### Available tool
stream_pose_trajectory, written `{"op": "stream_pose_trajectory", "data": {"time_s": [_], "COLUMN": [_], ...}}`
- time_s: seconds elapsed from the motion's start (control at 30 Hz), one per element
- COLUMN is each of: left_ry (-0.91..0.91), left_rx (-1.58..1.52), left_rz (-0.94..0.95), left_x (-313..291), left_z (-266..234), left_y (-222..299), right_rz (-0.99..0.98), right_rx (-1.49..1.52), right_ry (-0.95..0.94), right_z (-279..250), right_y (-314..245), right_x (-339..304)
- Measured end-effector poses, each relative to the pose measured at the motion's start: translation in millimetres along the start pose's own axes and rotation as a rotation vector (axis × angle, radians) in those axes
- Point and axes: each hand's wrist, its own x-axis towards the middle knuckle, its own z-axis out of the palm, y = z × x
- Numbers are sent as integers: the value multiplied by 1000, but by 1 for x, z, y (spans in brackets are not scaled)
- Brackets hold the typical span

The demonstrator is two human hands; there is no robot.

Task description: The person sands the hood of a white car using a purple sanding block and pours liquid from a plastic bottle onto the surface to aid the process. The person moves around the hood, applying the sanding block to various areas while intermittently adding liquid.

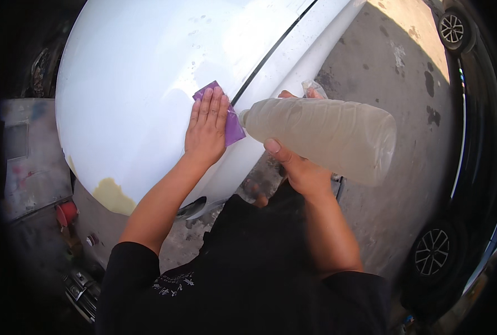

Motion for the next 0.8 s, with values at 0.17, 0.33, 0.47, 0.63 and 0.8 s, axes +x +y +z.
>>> {"op": "stream_pose_trajectory", "data": {"time_s": [0.17, 0.33, 0.47, 0.63, 0.8], "left_ry": [54, -41, -51, -21, 14], "left_rx": [149, 4, -29, -23, 21], "left_rz": [-43, -47, -50, -55, -137], "left_x": [76, -57, -149, -111, 71], "left_z": [-2, 9, 7, 5, -14], "left_y": [29, -2, -35, -34, 15], "right_rz": [0, -42, 31, 43, 47], "right_rx": [-19, 13, 87, 39, 39], "right_ry": [25, 30, -17, -74, -100], "right_z": [0, 1, 8, -2, -34], "right_y": [-19, -20, -17, 0, 9], "right_x": [13, 14, 11, 36, 93]}}
